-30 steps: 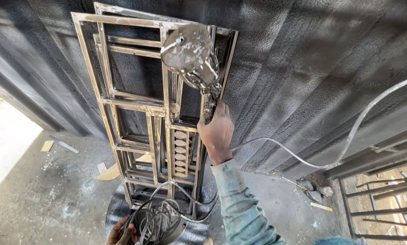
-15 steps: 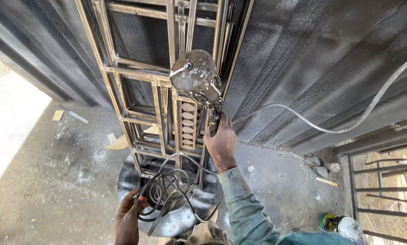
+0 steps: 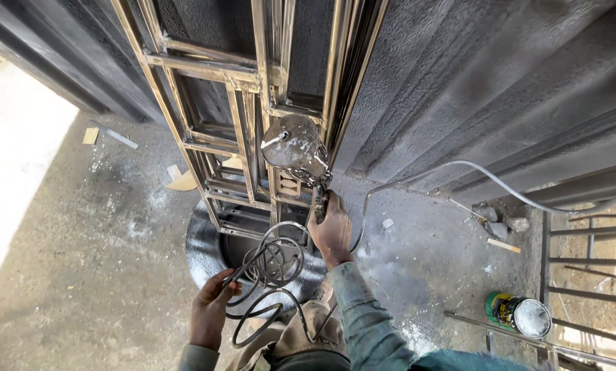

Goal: Spray painting a metal frame using a pneumatic spray gun

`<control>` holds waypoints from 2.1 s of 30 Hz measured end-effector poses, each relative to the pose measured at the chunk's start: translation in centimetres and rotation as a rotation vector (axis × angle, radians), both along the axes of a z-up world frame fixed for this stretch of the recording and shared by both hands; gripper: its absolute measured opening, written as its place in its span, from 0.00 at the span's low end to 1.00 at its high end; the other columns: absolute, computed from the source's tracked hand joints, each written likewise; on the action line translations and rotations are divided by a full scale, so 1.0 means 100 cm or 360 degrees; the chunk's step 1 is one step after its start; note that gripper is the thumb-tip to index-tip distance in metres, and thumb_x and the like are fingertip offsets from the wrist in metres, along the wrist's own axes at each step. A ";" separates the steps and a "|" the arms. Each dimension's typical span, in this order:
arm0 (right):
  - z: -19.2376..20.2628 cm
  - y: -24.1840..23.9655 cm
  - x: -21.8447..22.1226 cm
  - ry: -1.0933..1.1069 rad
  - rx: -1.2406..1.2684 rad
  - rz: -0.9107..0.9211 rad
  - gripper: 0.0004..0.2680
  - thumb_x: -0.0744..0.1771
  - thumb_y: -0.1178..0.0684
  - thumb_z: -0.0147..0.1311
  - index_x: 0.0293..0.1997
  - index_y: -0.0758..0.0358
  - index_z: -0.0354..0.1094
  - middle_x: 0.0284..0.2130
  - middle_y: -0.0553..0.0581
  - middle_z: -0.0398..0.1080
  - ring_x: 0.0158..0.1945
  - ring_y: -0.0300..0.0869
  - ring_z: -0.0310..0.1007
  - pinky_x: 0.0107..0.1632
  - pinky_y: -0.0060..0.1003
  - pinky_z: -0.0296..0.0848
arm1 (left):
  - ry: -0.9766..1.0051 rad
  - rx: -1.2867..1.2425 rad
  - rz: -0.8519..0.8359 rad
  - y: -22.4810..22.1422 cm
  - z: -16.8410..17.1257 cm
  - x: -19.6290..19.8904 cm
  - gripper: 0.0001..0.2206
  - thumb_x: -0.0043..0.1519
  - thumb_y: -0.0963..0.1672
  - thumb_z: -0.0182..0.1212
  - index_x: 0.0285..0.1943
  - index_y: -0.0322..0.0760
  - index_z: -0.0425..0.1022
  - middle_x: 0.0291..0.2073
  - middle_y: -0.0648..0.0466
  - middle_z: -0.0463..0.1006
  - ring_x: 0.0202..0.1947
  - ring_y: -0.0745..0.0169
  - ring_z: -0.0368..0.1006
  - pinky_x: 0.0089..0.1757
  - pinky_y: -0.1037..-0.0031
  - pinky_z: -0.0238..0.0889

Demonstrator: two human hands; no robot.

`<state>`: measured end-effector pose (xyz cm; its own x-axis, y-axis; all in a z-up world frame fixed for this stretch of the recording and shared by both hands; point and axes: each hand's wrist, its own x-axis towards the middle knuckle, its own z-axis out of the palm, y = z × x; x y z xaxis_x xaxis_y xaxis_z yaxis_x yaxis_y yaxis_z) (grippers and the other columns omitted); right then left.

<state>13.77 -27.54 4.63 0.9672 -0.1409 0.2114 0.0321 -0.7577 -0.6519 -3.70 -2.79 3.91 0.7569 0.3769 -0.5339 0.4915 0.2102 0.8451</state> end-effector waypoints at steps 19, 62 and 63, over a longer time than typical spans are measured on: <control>0.007 0.015 -0.017 0.0116 0.0111 0.0215 0.18 0.60 0.64 0.57 0.55 0.67 0.63 0.36 0.61 0.72 0.29 0.49 0.78 0.34 0.43 0.84 | 0.0048 -0.0044 0.0066 0.007 -0.001 -0.006 0.14 0.62 0.41 0.64 0.56 0.32 0.80 0.35 0.42 0.83 0.36 0.53 0.77 0.46 0.65 0.72; 0.113 0.077 -0.106 -0.0272 0.0867 -0.0284 0.10 0.68 0.44 0.53 0.45 0.59 0.73 0.39 0.52 0.79 0.46 0.42 0.80 0.55 0.42 0.80 | 0.0216 0.0260 -0.0731 0.193 -0.036 0.062 0.15 0.53 0.46 0.76 0.45 0.33 0.90 0.26 0.52 0.82 0.33 0.64 0.77 0.37 0.68 0.71; 0.110 0.077 -0.105 -0.0296 0.0864 -0.0268 0.10 0.68 0.44 0.53 0.45 0.59 0.73 0.39 0.52 0.79 0.46 0.42 0.80 0.55 0.42 0.80 | 0.0190 0.0259 -0.0719 0.191 -0.047 0.066 0.15 0.53 0.46 0.76 0.45 0.33 0.90 0.26 0.52 0.82 0.33 0.64 0.77 0.37 0.68 0.71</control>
<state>3.30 -19.88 15.59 0.8759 -0.4242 0.2298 0.0912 -0.3221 -0.9423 2.92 16.36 -0.79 0.8010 0.1108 -0.5883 0.5984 -0.1766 0.7815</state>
